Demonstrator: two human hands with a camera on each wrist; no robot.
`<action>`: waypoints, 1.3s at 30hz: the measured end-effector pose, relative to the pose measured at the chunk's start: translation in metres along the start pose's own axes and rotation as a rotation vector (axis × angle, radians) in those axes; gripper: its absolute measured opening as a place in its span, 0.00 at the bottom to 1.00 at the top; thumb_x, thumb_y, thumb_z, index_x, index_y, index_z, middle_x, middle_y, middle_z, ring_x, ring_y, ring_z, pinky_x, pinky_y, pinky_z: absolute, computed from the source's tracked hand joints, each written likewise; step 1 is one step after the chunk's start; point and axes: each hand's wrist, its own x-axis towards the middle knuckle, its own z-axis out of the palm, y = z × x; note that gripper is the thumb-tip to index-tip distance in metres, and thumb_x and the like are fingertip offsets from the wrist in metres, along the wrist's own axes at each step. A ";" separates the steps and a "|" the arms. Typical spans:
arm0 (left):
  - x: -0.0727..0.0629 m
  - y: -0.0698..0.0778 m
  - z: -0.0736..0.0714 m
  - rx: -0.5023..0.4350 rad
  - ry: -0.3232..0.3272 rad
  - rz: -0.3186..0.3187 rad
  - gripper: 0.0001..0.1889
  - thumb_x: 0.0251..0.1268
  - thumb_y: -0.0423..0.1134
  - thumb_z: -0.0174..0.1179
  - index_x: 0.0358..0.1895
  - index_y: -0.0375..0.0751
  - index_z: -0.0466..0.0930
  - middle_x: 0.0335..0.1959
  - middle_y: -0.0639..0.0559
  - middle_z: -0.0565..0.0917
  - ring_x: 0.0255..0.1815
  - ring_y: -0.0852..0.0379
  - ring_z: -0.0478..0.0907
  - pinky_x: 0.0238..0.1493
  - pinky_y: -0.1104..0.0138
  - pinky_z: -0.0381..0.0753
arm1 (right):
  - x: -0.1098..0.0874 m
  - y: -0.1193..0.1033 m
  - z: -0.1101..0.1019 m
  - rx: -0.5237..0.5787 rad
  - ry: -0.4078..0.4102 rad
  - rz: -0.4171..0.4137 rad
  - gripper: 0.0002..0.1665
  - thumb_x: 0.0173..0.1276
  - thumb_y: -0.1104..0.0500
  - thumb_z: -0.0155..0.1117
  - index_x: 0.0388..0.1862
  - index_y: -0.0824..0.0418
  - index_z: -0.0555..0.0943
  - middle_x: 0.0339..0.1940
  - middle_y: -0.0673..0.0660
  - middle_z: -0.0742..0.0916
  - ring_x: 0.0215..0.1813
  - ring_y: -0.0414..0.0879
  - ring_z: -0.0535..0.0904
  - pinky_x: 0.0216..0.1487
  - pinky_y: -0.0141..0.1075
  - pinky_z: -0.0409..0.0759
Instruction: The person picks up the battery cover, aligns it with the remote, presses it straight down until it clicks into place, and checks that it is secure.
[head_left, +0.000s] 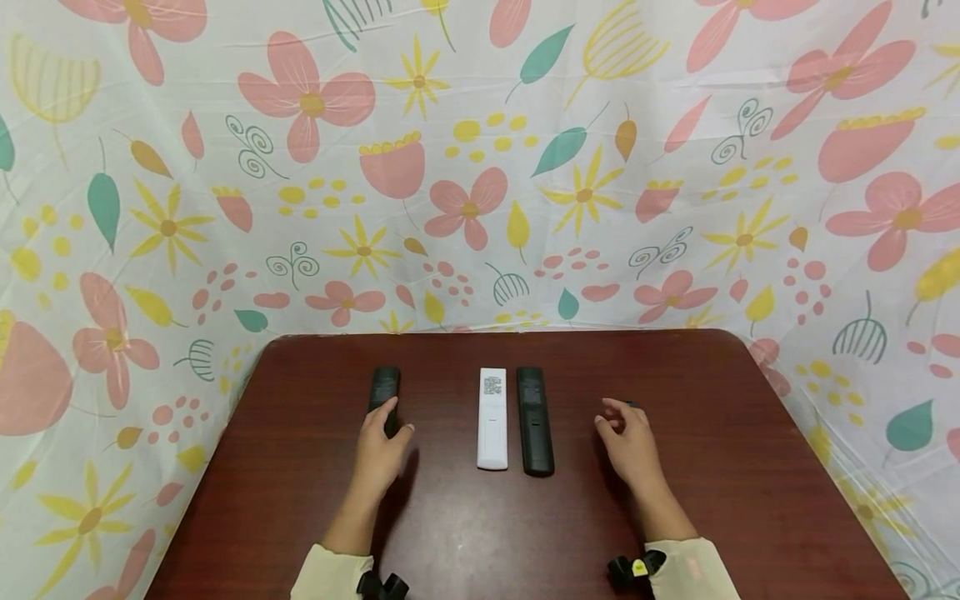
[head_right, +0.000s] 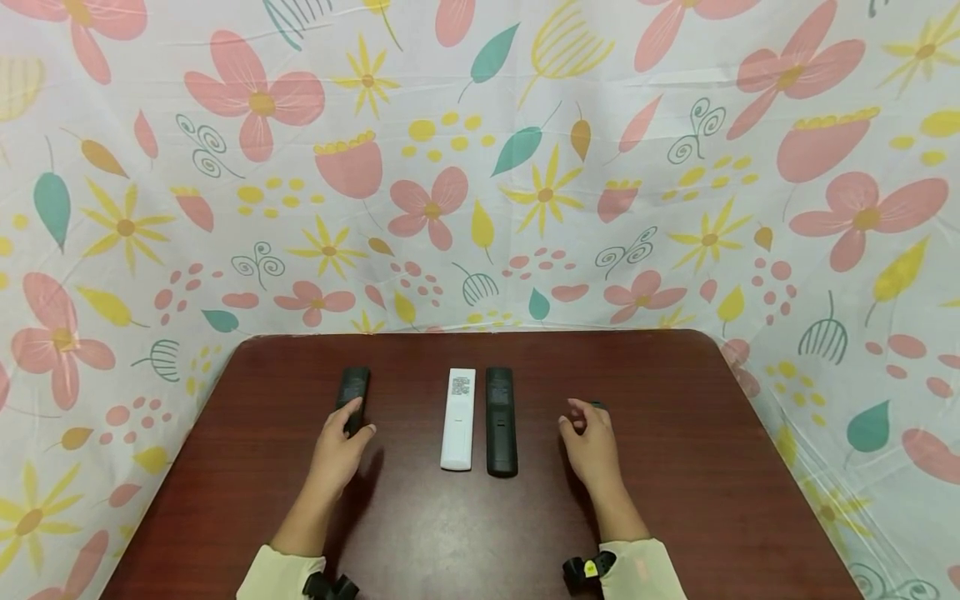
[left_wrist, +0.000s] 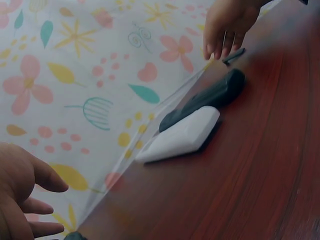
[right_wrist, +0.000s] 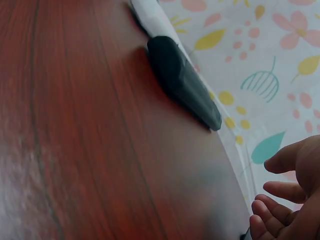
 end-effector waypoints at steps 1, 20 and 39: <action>0.001 -0.001 -0.001 0.000 0.003 0.001 0.33 0.71 0.42 0.57 0.78 0.44 0.61 0.79 0.38 0.60 0.79 0.32 0.54 0.73 0.35 0.59 | 0.001 0.001 -0.001 -0.008 0.013 -0.001 0.29 0.79 0.53 0.54 0.75 0.60 0.69 0.66 0.64 0.73 0.61 0.55 0.74 0.55 0.42 0.75; 0.010 -0.026 -0.024 0.096 0.099 -0.058 0.34 0.69 0.41 0.59 0.76 0.38 0.62 0.76 0.33 0.62 0.76 0.31 0.57 0.71 0.36 0.63 | 0.009 0.020 -0.017 -0.061 0.109 0.027 0.28 0.77 0.57 0.56 0.72 0.64 0.69 0.65 0.68 0.72 0.61 0.59 0.74 0.60 0.51 0.73; 0.010 -0.032 -0.025 0.222 0.149 -0.024 0.37 0.66 0.41 0.63 0.73 0.24 0.62 0.67 0.24 0.69 0.65 0.28 0.67 0.64 0.41 0.70 | 0.011 0.034 -0.027 -0.084 0.101 0.089 0.32 0.76 0.56 0.56 0.74 0.66 0.66 0.67 0.71 0.70 0.63 0.63 0.71 0.59 0.55 0.72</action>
